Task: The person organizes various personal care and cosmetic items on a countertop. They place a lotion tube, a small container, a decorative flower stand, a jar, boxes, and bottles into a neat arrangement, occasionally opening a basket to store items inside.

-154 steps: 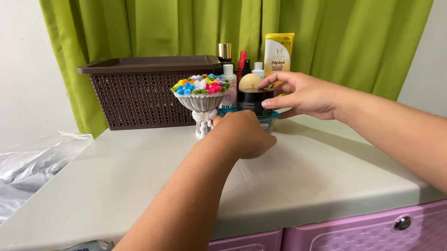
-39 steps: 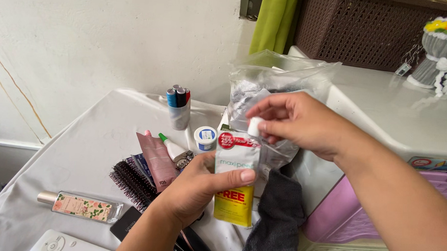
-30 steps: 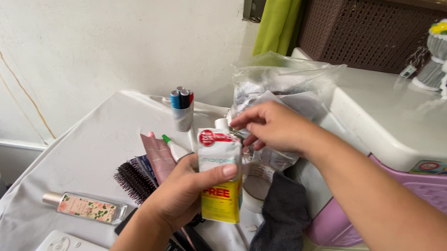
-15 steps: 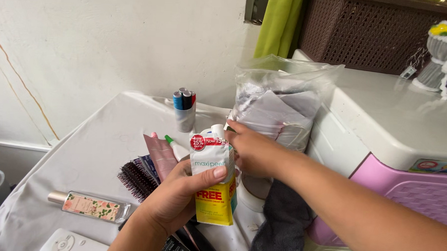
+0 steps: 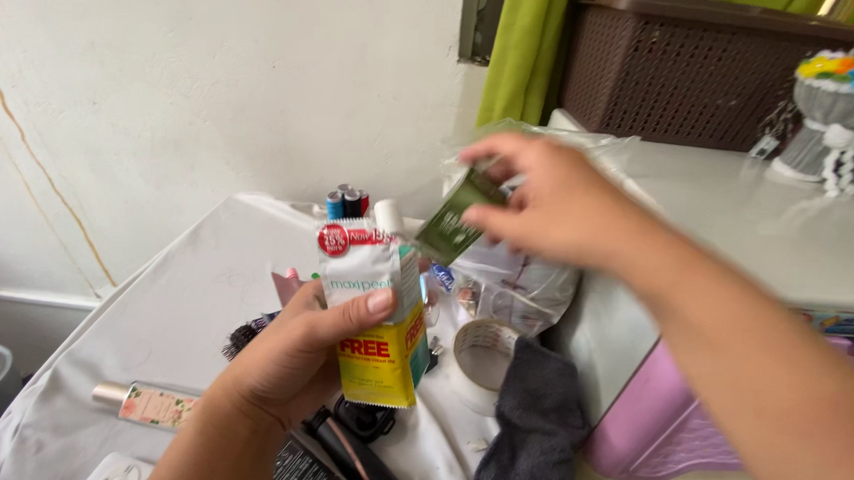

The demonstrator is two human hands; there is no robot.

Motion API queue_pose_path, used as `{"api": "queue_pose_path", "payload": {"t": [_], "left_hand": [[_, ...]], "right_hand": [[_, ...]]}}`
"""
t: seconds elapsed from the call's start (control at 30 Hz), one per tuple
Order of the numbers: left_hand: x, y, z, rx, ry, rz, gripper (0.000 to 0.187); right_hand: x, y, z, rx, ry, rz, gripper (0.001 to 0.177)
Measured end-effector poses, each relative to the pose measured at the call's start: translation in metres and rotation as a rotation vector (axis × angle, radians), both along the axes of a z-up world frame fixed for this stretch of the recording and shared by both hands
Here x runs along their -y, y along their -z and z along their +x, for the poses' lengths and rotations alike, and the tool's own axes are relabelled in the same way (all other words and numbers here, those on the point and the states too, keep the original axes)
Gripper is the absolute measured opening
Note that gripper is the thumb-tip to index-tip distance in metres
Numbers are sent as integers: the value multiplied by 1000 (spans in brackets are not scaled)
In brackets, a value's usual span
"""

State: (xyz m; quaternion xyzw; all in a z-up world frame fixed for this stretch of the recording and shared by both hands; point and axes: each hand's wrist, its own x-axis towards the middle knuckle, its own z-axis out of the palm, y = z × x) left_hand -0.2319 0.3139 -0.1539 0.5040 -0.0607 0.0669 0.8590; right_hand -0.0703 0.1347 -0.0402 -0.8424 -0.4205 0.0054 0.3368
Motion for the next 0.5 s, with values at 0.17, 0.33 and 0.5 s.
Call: {"api": "queue_pose_path", "payload": {"t": [0.17,0.33,0.5], "left_hand": [[29,-49,28,200,112,71,69],[86,-110,90,416,380,140,64],[164,-151,143,493,472,139,73]], "right_hand": [[79,-71,13,134,12,187,57],[174,-98,39,130,204,231,49],[262,-100,73,36,411,69,46]]}}
